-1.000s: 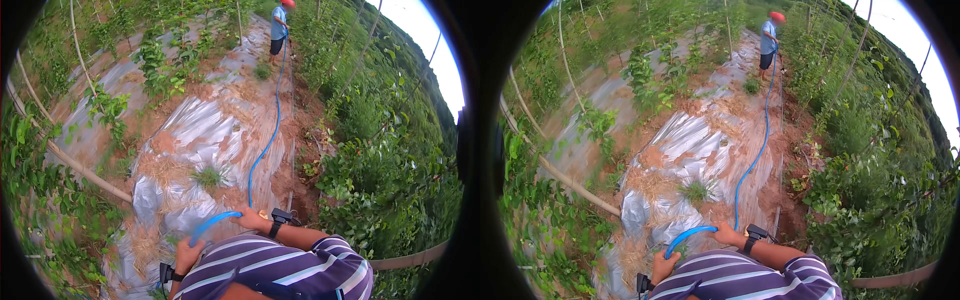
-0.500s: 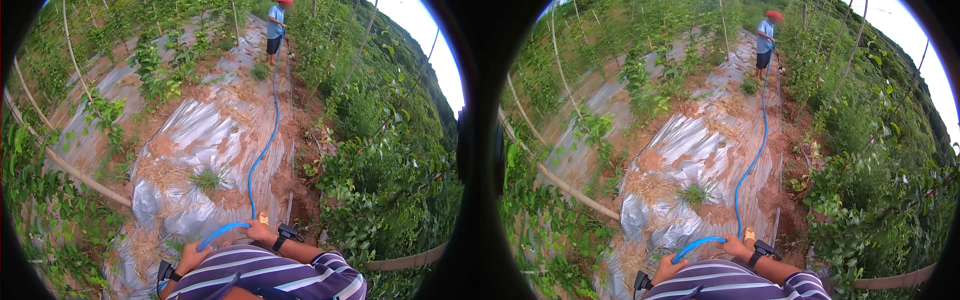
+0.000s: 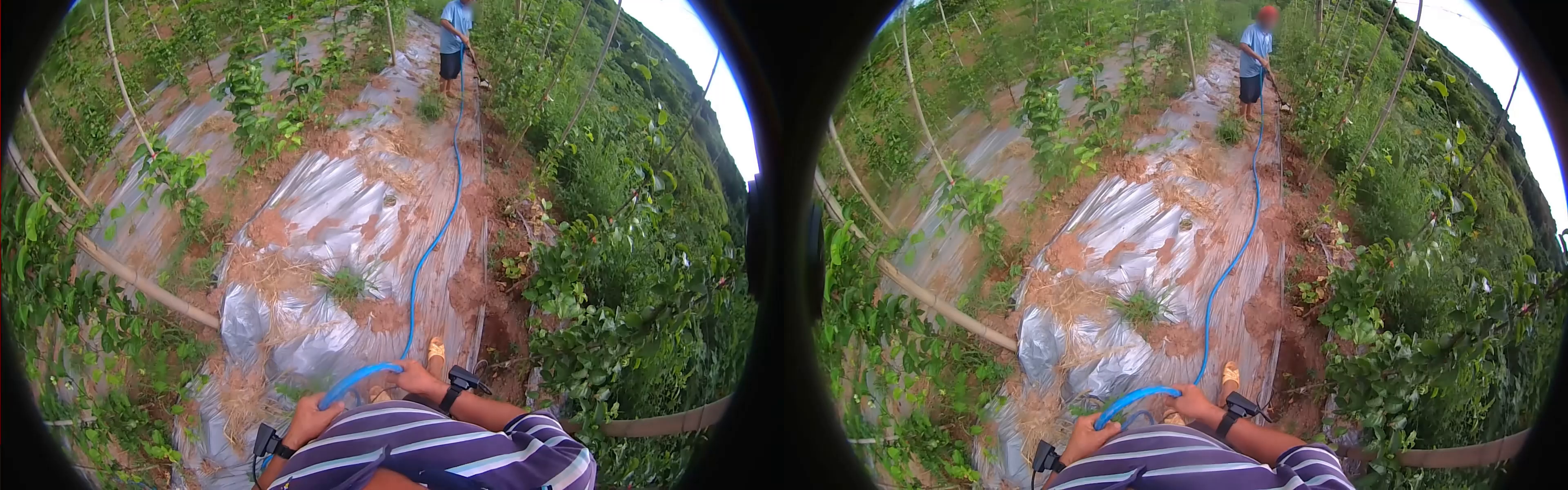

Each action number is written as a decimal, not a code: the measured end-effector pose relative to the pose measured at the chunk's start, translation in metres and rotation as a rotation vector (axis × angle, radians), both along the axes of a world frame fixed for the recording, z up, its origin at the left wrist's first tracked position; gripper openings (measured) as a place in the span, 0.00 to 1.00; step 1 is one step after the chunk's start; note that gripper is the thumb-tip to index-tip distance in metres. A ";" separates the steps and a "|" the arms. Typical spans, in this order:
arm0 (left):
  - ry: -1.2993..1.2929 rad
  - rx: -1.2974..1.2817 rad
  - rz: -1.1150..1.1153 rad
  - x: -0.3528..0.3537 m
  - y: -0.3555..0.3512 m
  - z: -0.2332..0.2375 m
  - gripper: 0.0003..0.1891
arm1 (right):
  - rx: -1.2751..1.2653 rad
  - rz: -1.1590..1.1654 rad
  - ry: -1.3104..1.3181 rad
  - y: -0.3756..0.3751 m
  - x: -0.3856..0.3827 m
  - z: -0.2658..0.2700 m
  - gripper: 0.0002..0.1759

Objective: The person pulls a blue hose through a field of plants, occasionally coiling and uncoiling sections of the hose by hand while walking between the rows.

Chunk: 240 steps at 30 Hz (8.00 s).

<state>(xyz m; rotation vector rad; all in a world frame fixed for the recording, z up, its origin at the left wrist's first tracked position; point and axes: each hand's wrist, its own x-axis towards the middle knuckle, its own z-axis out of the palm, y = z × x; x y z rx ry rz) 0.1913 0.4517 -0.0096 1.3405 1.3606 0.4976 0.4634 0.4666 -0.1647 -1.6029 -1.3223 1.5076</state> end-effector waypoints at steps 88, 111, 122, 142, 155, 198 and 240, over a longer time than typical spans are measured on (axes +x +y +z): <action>0.151 -0.062 -0.054 -0.011 0.012 -0.022 0.18 | -0.117 0.013 0.055 0.009 -0.002 0.000 0.10; 0.138 -0.054 -0.093 -0.007 0.012 -0.029 0.17 | -0.161 -0.003 0.084 0.001 0.001 -0.015 0.11; 0.154 -0.048 -0.100 -0.008 0.014 -0.030 0.18 | -0.099 -0.012 0.061 0.001 -0.001 -0.011 0.10; 0.153 -0.034 -0.072 -0.013 0.014 -0.037 0.18 | -0.140 -0.011 0.093 0.005 -0.004 -0.001 0.10; 0.147 -0.072 -0.049 -0.010 0.014 -0.036 0.17 | -0.143 0.010 0.070 0.008 -0.002 -0.002 0.11; 0.155 -0.037 -0.077 -0.013 0.014 -0.041 0.16 | 0.133 0.185 -0.208 0.013 -0.001 0.005 0.10; 0.090 0.588 0.204 0.226 0.377 0.109 0.11 | 0.662 -0.262 -0.242 0.340 0.363 0.245 0.07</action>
